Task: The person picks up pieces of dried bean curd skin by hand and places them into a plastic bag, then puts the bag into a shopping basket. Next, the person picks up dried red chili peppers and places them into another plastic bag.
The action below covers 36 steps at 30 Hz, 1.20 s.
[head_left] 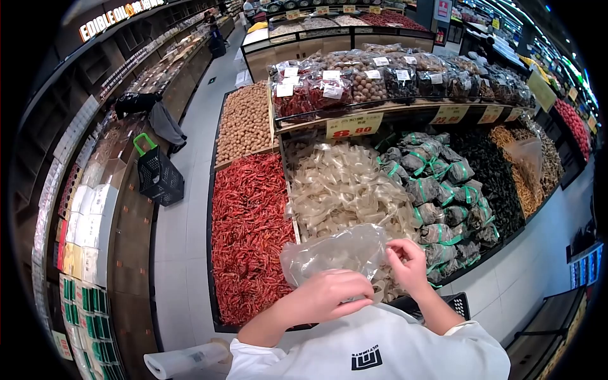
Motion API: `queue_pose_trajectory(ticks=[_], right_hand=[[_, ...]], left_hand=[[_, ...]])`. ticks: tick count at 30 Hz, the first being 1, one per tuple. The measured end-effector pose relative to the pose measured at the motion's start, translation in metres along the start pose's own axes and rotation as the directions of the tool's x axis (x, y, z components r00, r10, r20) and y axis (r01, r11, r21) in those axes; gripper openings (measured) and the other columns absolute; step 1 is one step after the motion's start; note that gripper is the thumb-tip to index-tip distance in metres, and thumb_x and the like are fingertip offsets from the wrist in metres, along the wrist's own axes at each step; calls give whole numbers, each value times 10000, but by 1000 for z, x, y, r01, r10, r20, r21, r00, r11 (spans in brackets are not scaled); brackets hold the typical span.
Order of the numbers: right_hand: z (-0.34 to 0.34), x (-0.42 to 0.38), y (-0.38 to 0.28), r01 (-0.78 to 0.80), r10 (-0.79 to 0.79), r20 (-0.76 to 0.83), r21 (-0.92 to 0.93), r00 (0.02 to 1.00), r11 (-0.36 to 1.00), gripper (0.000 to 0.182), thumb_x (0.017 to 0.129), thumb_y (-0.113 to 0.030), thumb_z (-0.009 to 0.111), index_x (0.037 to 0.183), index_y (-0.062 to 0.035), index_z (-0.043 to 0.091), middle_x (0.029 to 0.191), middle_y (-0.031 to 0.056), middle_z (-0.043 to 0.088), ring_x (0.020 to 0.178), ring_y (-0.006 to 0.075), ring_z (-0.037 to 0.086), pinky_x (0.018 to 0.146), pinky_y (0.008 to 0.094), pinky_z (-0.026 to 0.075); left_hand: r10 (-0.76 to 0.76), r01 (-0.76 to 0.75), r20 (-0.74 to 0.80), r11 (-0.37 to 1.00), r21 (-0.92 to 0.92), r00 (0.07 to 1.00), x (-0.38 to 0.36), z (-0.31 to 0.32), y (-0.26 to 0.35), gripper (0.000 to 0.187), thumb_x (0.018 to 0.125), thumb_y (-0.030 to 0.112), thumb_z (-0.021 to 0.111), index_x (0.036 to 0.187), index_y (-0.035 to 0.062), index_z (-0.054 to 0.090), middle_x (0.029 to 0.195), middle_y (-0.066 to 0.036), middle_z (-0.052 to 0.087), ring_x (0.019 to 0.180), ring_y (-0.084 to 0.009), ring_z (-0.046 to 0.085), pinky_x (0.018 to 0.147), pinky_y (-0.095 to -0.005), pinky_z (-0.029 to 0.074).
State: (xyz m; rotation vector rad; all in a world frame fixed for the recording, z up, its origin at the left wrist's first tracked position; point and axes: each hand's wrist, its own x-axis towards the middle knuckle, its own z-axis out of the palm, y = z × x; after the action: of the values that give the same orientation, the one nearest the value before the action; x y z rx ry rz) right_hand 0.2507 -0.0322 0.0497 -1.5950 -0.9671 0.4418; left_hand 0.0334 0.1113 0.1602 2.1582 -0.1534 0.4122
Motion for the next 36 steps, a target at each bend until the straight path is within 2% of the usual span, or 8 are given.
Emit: queue_pose_trajectory(ticks=[5, 7, 12, 19, 29, 32, 34, 36], right_hand=[[-3, 4, 11, -41, 42, 5, -35, 999, 999, 426, 903, -62, 792, 1302, -24, 647, 1217, 93, 642, 758, 69, 602, 658, 218, 500], [3, 8, 22, -88, 91, 57, -49, 994, 995, 508, 906, -135, 804, 1360, -31, 600, 1263, 104, 623, 778, 82, 608, 691, 247, 515], [24, 27, 48, -225, 185, 197, 203, 963, 953, 200, 986, -140, 733, 1124, -3, 688, 903, 0, 695, 766, 55, 603, 690, 248, 517], [23, 27, 24, -303, 189, 293, 419, 937, 856, 87, 1027, -97, 675, 1018, -11, 668, 869, 3, 685, 696, 62, 621, 645, 232, 513], [18, 21, 18, -345, 155, 362, 551, 919, 760, 92, 1037, -112, 672, 982, -43, 650, 822, -6, 658, 679, 72, 628, 618, 230, 500], [18, 22, 17, -346, 147, 364, 576, 920, 740, 102, 1036, -118, 677, 977, -41, 647, 819, -7, 656, 678, 70, 622, 615, 229, 496], [19, 16, 19, -359, 160, 365, 584, 917, 728, 106, 1035, -120, 680, 975, -40, 646, 817, -8, 655, 677, 69, 619, 614, 229, 494], [20, 17, 21, -347, 132, 377, 590, 917, 729, 101, 1035, -117, 677, 976, -46, 637, 811, 14, 660, 685, 86, 626, 627, 243, 510]], left_hand=[[-95, 81, 78, 982, 169, 992, 3, 33, -21, 150, 975, 187, 697, 1056, 78, 633, 972, -110, 677, 906, -359, 677, 799, -454, 547], [-267, 246, 63, 940, 234, 962, 5, 36, -23, 134, 977, 185, 688, 1038, 77, 638, 974, -132, 677, 931, -368, 681, 795, -458, 548], [-554, 524, 16, 796, 303, 832, 1, 34, -26, 185, 977, 196, 631, 1065, 35, 652, 1030, -200, 717, 990, -424, 680, 837, -501, 539], [-666, 641, -60, 685, 346, 744, -17, 33, -40, 175, 986, 185, 590, 1039, 34, 663, 980, -221, 727, 945, -436, 695, 832, -518, 536], [-744, 624, -88, 482, 615, 662, -3, 51, -50, 202, 968, 219, 623, 1083, 72, 702, 987, -191, 744, 937, -402, 716, 827, -506, 560], [-682, 602, -160, 481, 638, 714, 2, 56, -44, 255, 958, 237, 656, 1143, 70, 712, 1058, -174, 738, 998, -381, 713, 869, -491, 564], [-532, 647, -369, 598, 474, 762, -2, 58, -34, 337, 906, 213, 745, 1202, 60, 699, 1179, -161, 697, 1110, -372, 676, 933, -468, 552], [-497, 680, -465, 561, 471, 733, -15, 58, -25, 395, 867, 190, 788, 1225, 57, 687, 1215, -164, 673, 1153, -370, 651, 961, -460, 540]])
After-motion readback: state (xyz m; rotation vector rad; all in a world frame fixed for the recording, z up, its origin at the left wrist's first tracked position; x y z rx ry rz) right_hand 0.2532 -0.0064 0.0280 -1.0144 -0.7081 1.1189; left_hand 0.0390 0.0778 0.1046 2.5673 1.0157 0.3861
